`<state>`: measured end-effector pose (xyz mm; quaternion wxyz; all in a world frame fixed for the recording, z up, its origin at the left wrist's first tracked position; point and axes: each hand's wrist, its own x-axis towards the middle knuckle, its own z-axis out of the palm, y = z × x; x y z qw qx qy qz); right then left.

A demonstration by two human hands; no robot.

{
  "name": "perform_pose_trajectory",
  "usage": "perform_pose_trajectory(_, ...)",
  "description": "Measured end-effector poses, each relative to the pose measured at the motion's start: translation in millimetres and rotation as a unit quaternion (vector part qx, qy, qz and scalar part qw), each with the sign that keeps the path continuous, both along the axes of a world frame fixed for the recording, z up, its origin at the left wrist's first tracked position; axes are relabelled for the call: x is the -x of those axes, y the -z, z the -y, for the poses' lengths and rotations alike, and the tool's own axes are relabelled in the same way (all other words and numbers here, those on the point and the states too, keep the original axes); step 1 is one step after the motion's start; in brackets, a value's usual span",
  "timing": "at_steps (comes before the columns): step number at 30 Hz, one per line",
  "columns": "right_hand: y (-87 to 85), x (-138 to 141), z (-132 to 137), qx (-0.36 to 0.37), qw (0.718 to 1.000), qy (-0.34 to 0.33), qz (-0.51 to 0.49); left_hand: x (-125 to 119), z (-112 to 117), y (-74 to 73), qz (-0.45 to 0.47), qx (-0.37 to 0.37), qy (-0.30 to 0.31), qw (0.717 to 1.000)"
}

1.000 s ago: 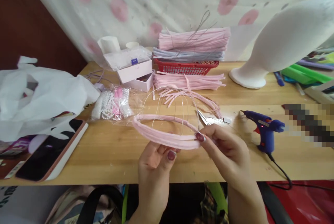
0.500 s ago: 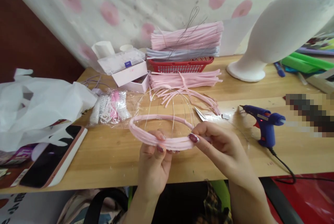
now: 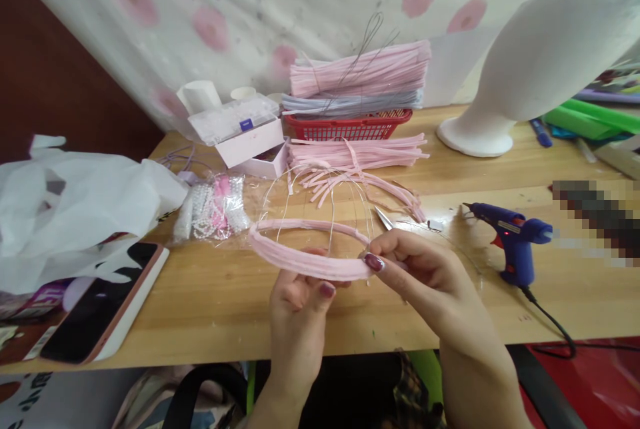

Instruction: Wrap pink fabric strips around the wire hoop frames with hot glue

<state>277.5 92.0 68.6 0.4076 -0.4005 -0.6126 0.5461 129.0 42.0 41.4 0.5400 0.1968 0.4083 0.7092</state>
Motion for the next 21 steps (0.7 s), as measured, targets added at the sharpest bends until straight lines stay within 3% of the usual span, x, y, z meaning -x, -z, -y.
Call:
perform_pose_trajectory(5,-0.5,7,1,-0.014,1.0,-0.02,-0.015,-8,2,6.2,-0.029,0.021,0.036,0.999)
perform_pose_trajectory(14,7.8,15,3,-0.013,0.999,-0.036,0.004,-12,9,2.9,-0.038,0.055,-0.041,0.997)
perform_pose_trajectory(21,9.3,16,0,-0.024,0.999,-0.04,-0.009,-15,7,2.5,-0.02,0.043,-0.063,0.997)
